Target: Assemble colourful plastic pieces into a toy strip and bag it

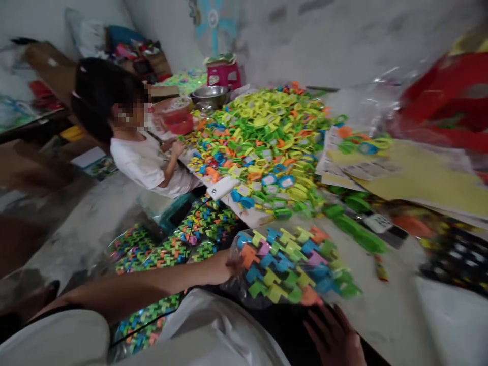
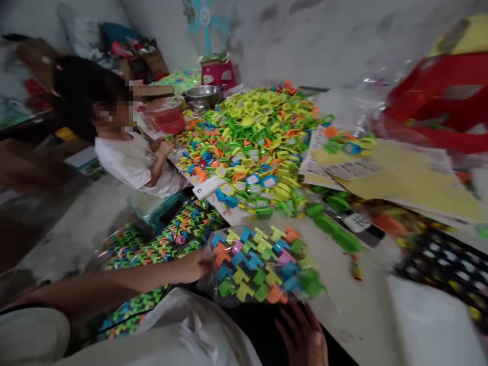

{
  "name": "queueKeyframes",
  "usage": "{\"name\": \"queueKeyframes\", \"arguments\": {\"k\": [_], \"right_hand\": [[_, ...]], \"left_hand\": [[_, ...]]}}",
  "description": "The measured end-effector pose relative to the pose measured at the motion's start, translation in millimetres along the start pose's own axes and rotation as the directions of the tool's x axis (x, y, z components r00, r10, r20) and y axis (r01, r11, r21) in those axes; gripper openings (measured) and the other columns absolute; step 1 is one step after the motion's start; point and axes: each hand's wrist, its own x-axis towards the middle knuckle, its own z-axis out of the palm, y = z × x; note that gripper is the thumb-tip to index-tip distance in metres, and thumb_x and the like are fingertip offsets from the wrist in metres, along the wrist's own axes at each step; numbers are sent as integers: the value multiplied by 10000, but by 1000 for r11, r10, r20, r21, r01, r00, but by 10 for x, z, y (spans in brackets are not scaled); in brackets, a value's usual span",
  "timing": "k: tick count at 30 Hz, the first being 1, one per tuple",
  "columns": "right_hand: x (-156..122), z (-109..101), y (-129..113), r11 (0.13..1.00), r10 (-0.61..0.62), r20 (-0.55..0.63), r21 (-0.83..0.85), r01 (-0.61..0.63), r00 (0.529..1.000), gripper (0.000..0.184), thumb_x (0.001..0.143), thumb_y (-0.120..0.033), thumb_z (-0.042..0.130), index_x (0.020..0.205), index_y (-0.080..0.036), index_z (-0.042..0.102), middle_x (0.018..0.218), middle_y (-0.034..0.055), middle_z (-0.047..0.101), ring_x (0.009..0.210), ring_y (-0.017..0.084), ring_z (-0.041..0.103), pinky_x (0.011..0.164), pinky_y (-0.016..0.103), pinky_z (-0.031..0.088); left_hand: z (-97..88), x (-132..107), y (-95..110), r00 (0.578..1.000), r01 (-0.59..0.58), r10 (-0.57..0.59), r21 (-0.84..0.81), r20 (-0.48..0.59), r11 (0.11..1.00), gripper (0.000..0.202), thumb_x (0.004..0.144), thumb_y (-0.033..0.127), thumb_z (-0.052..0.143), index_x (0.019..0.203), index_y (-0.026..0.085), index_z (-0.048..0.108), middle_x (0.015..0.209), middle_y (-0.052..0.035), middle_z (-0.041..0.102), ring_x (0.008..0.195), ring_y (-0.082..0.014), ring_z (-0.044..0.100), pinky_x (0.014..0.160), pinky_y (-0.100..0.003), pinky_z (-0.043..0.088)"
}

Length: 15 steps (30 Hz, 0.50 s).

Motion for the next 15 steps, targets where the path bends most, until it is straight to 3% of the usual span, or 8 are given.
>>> {"name": "queueKeyframes", "arguments": {"k": [4, 8, 12, 15], "right_hand": [[221, 106, 22, 998, 12, 177, -69, 0, 984, 619, 805, -542, 559, 1374, -558, 316, 1357, 30, 545, 1138, 331, 587, 902, 647, 477], [342, 450, 23, 990, 129, 370, -98, -100, 920, 697, 808, -555, 549, 1445, -418, 299, 1273, 106, 605, 1078, 330, 625, 923, 641, 456], [342, 1263, 66, 944, 329, 534, -208, -256, 779, 613, 843, -619, 499, 1369, -308, 450, 1233, 140, 634, 1061, 319, 640, 888, 563, 490], [279, 2042, 121, 916, 400, 685, -304, -260, 608, 655, 795, -618, 594, 1343, -281, 473, 1296, 139, 596, 1067, 290, 640, 910, 498, 488]], "left_hand": [[-402, -273, -48, 983, 139, -143, -40, -112, 989, 117, 682, 202, 667, 785, 185, 719, 777, -14, 698, 769, -210, 603, 796, -336, 465], [-955, -664, 159, 962, 103, -119, -74, -248, 992, 249, 650, 132, 643, 884, 160, 724, 878, -18, 714, 838, -200, 611, 838, -322, 463], [-1561, -1250, 384, 902, 137, -195, -171, -385, 976, 278, 636, 100, 647, 904, 123, 717, 907, -47, 721, 851, -212, 629, 829, -331, 475], [-1996, -1804, 380, 775, 209, -325, -266, -541, 941, 240, 630, 60, 660, 859, 103, 715, 845, -63, 723, 798, -212, 641, 771, -318, 492]]}}
